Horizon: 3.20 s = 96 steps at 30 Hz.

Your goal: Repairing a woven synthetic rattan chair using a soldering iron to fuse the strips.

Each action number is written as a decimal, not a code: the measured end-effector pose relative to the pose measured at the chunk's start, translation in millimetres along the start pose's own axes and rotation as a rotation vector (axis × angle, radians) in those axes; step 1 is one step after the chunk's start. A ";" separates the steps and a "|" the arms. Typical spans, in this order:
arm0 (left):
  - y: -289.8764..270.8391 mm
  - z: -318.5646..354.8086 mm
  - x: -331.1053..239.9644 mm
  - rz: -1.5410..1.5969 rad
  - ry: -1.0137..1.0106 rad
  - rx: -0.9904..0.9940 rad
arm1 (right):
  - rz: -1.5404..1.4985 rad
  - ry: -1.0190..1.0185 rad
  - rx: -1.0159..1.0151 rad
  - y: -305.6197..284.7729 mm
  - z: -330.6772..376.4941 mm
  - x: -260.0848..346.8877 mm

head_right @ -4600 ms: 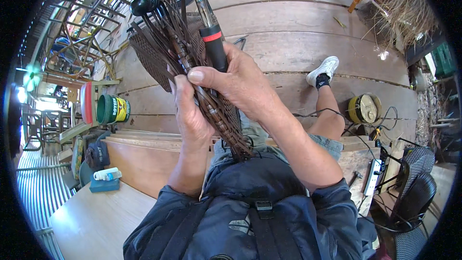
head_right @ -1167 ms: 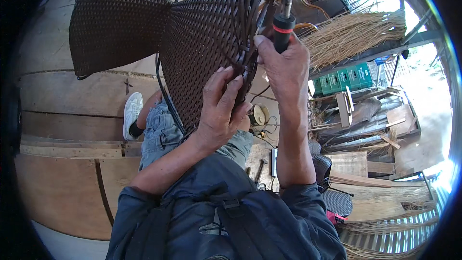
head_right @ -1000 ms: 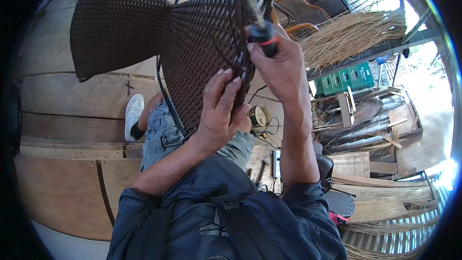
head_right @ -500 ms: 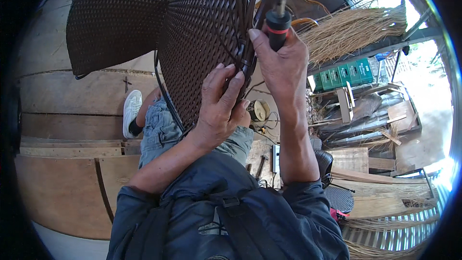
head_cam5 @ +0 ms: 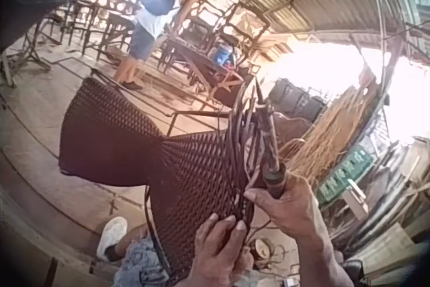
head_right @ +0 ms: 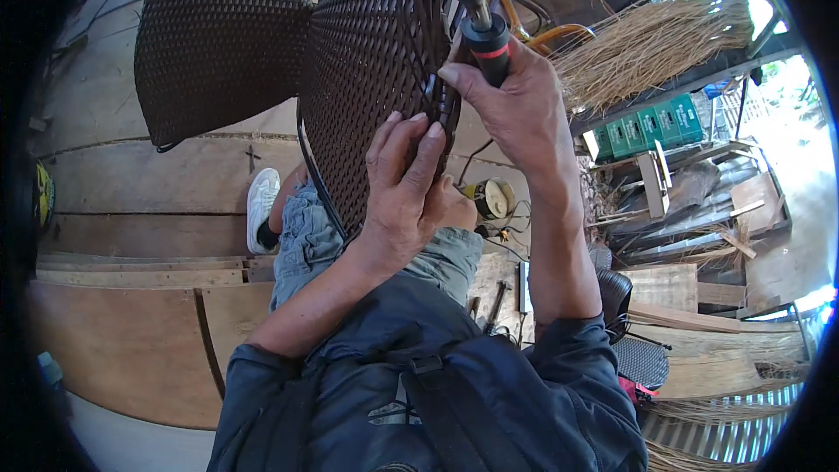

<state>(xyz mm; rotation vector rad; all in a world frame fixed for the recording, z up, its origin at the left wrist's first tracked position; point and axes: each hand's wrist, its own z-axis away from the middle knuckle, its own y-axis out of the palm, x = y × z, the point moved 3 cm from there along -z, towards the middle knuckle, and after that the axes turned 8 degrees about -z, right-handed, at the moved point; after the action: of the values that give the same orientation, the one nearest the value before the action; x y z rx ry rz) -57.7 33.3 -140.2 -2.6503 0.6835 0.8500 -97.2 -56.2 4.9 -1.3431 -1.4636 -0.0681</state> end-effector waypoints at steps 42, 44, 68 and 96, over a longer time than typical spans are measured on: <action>-30.1 -196.1 -15.2 -0.369 0.321 0.989 | -1.149 0.171 0.234 28.7 -20.2 -90.8; -21.7 -198.6 -14.4 -0.402 0.300 1.008 | -1.274 0.093 0.248 40.8 -21.0 -96.0; -9.6 -207.4 -28.4 -0.708 0.227 1.089 | -1.571 0.374 0.411 69.9 -14.0 -106.3; 11.7 -215.7 -16.0 -0.672 0.233 1.278 | -0.447 0.057 0.201 -82.1 28.6 -171.4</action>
<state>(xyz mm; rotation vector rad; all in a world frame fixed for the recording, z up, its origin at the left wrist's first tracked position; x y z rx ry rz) 26.9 -55.3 38.5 -1.5702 0.1804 -0.1313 -216.0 -181.3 -79.8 -0.8306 -1.6512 -0.2394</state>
